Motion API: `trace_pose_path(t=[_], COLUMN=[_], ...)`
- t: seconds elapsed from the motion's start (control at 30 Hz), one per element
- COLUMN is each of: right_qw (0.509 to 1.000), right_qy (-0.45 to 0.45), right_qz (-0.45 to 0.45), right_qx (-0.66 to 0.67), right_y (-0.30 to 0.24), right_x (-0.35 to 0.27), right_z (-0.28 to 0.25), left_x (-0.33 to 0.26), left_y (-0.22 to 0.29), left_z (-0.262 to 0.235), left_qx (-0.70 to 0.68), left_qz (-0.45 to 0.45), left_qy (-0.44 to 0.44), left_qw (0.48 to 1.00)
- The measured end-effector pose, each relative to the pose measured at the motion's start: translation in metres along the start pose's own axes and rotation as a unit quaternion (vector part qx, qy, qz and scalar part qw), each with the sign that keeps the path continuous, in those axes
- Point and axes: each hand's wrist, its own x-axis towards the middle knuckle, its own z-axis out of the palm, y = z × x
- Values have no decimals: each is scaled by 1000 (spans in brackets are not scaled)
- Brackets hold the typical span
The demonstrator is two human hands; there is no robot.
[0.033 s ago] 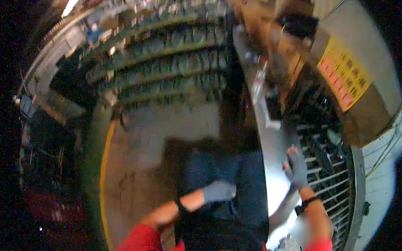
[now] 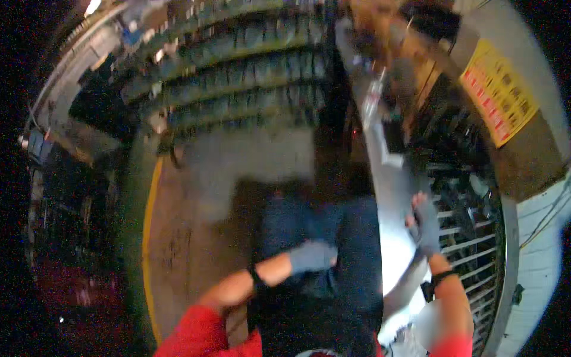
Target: The recorder is inspecting shoes after they have been processed in a machine.
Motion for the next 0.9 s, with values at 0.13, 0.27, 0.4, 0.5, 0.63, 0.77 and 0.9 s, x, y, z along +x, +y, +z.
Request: trace_pose_path(t=[0.13,0.27,0.4,0.5,0.63,0.77,0.9], right_qw=[996,995,996,997,995,994,999], right_qy=[-4,-16,-3,-3,6,55,1], right_qz=[-57,-38,-38,-30,-63,-94,-21], right_qx=[-62,-85,-79,-75,-81,-20,-44], right_y=[15,20,20,19,15,8,4], right_x=[9,9,6,7,10,9,7], right_z=[9,15,14,13,13,13,5], left_x=[10,6,0,-2,-6,-15,-18], left_y=[-2,3,6,2,-4,-8,-4], left_z=[15,11,0,-3,0,-4,-18], left_qx=[5,9,20,22,6,2,-34], left_qz=[-19,-37,-35,-21,-21,13,-1], left_qy=[22,16,25,16,20,52,37], left_qw=[1000,999,999,999,1000,999,999])
